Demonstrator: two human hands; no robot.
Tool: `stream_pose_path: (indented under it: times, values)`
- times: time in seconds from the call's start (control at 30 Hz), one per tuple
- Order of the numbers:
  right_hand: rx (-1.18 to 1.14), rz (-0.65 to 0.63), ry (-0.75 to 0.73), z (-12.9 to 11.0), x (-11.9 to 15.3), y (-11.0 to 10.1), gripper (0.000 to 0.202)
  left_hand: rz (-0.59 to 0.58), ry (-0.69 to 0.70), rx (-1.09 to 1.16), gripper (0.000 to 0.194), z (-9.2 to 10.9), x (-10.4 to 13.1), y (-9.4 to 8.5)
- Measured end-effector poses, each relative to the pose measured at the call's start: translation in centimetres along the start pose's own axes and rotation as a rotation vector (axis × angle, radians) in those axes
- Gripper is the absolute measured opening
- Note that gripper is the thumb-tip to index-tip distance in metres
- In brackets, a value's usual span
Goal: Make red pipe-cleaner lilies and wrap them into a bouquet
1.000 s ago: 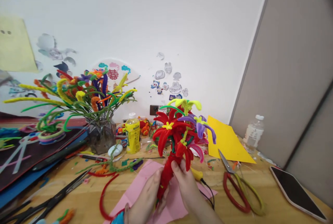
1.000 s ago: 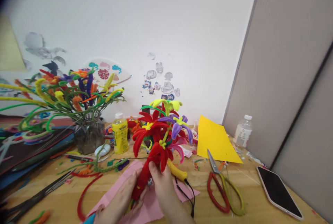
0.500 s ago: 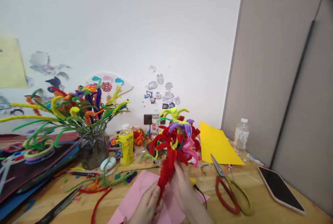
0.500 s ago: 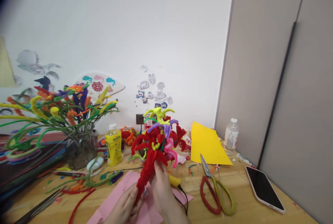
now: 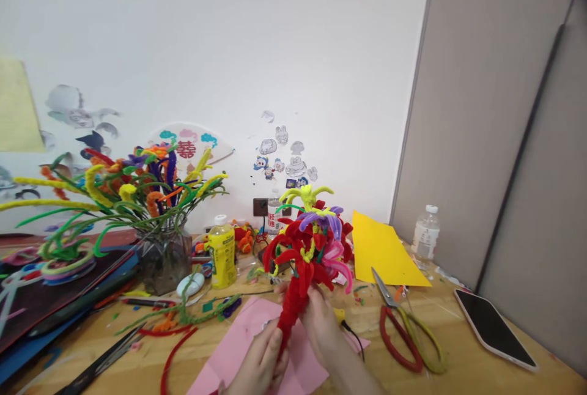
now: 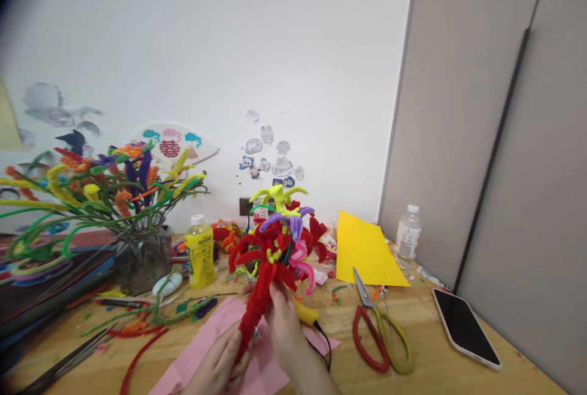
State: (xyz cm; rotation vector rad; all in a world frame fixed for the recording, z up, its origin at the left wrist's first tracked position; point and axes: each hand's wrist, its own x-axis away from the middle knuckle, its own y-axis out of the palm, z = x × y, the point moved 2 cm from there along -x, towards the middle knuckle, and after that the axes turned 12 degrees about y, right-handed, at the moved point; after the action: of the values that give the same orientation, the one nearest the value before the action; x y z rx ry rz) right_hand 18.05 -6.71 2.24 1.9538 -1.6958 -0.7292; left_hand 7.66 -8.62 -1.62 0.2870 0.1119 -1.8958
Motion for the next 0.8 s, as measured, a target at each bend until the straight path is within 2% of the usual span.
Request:
stream_pose_path:
  times: [0.37,0.57,0.7,0.8]
  values:
    - [-0.119,-0.123,0.105,-1.0,0.3,-0.3,0.030,-0.101,-0.023,-0.031,0.059,0.6,0.1,-0.2]
    - [-0.067,-0.150,0.039,-0.5,0.0,-0.9,0.029,-0.098,-0.045,0.001,0.061,0.5,0.1,-0.1]
    - [-0.116,-0.196,0.089,-0.3,0.3,-0.4,0.036,-0.107,-0.040,0.038,0.063,0.7,0.2,0.0]
    - [-0.203,-0.171,0.124,0.0,0.5,0.3,0.038,-0.103,-0.050,0.027,0.060,1.0,0.5,0.1]
